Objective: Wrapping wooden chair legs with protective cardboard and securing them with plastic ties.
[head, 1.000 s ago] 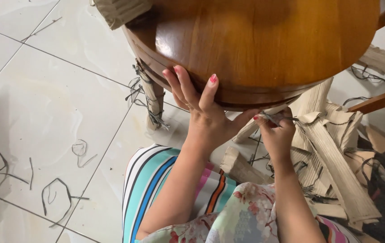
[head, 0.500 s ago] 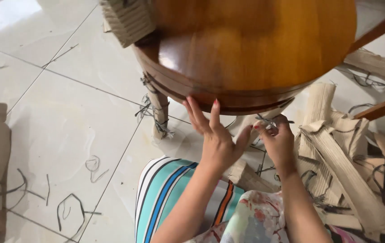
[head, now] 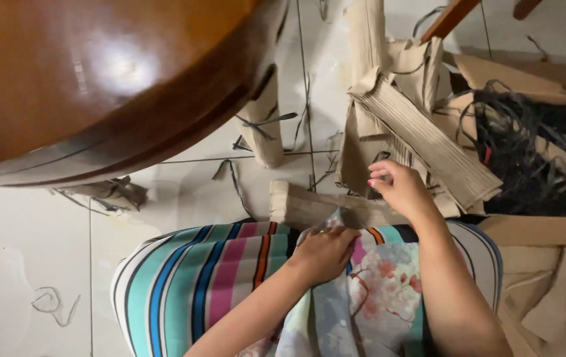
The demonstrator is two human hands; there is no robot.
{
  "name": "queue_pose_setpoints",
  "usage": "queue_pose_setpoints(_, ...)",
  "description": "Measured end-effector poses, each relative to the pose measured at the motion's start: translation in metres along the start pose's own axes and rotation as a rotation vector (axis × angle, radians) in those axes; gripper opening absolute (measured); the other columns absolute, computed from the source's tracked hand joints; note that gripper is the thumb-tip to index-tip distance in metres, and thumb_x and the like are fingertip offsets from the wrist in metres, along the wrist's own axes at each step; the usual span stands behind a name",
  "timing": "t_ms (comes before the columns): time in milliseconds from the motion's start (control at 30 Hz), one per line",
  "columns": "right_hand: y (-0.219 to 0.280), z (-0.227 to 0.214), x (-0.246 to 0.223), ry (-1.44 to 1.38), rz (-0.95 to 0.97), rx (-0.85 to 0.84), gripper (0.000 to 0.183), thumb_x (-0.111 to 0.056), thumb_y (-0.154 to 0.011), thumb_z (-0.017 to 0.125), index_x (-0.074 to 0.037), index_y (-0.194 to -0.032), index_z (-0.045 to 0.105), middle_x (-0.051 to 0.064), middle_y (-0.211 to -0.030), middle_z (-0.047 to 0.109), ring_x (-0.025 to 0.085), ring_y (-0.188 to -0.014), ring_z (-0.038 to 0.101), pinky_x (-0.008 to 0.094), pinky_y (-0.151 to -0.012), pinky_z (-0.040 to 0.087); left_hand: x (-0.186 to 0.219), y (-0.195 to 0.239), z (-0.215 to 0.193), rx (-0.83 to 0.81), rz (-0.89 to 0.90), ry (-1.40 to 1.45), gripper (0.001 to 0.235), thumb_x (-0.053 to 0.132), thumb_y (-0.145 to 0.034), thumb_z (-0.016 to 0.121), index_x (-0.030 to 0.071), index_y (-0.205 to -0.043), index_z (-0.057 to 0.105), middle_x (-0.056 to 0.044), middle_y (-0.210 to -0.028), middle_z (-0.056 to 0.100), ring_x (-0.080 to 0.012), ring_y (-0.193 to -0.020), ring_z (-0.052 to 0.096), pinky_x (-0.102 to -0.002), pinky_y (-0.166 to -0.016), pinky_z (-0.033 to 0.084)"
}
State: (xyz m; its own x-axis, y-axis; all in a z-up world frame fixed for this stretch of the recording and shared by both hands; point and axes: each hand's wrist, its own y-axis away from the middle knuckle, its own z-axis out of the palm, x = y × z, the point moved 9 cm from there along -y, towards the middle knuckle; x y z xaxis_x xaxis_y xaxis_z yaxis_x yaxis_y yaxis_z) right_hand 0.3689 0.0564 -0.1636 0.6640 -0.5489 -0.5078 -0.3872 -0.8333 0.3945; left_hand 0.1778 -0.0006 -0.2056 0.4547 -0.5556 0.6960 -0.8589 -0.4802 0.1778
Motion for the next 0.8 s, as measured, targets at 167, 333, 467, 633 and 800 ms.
queue_pose_setpoints(167,-0.035,0.053,-0.008,0.008,-0.094,-0.107,0.027,-0.016,-0.094,0.071,-0.017,-0.120,0.074,0.008,-0.112,0.078,0.026,-0.091,0.077,0.038,-0.077,0.062,-0.021,-0.014,0.023,-0.110,0.019,0.163,0.040,0.032,-0.101,0.041,0.017,-0.137,0.052,-0.018,-0.123,0.069,-0.0439,-0.105,0.070,-0.056,-0.086,0.055)
queue_pose_setpoints(333,-0.056,0.113,-0.065,0.065,-0.531,0.031,0.017,-0.015,-0.086,0.079,-0.016,-0.102,0.077,0.006,-0.101,0.078,0.022,-0.085,0.077,0.030,-0.070,0.061,-0.040,-0.018,0.036,-0.218,-0.113,0.082,0.043,0.039,-0.099,0.038,0.019,-0.136,0.049,-0.012,-0.120,0.068,-0.0394,-0.106,0.070,-0.054,-0.087,0.056)
queue_pose_setpoints(467,-0.055,0.124,-0.108,0.120,-0.691,0.106,0.033,-0.005,-0.091,0.069,-0.006,-0.124,0.064,0.017,-0.135,0.064,0.034,-0.121,0.066,0.043,-0.096,0.057,-0.049,-0.023,0.031,-0.081,-0.124,-0.165,0.036,0.043,-0.098,0.043,0.020,-0.120,0.058,-0.005,-0.101,0.071,-0.0330,-0.091,0.075,-0.048,-0.075,0.059)
queue_pose_setpoints(633,-0.089,0.162,-0.108,0.208,-0.815,0.248,0.040,0.006,-0.091,0.063,-0.003,-0.129,0.055,0.019,-0.146,0.056,0.038,-0.124,0.062,0.045,-0.096,0.057,-0.061,-0.023,0.014,-0.111,-0.212,-0.094,0.045,0.050,-0.096,0.043,0.015,-0.116,0.062,-0.010,-0.108,0.071,-0.0372,-0.104,0.072,-0.051,-0.088,0.056)
queue_pose_setpoints(800,-0.130,0.185,-0.059,0.305,-0.426,0.037,0.019,-0.008,-0.097,0.057,-0.015,-0.112,0.067,0.008,-0.120,0.066,0.032,-0.110,0.071,0.043,-0.086,0.061,-0.088,-0.021,0.009,0.044,-0.258,-0.320,0.049,0.058,-0.088,0.054,0.013,-0.104,0.064,-0.012,-0.095,0.070,-0.0387,-0.090,0.073,-0.052,-0.074,0.056)
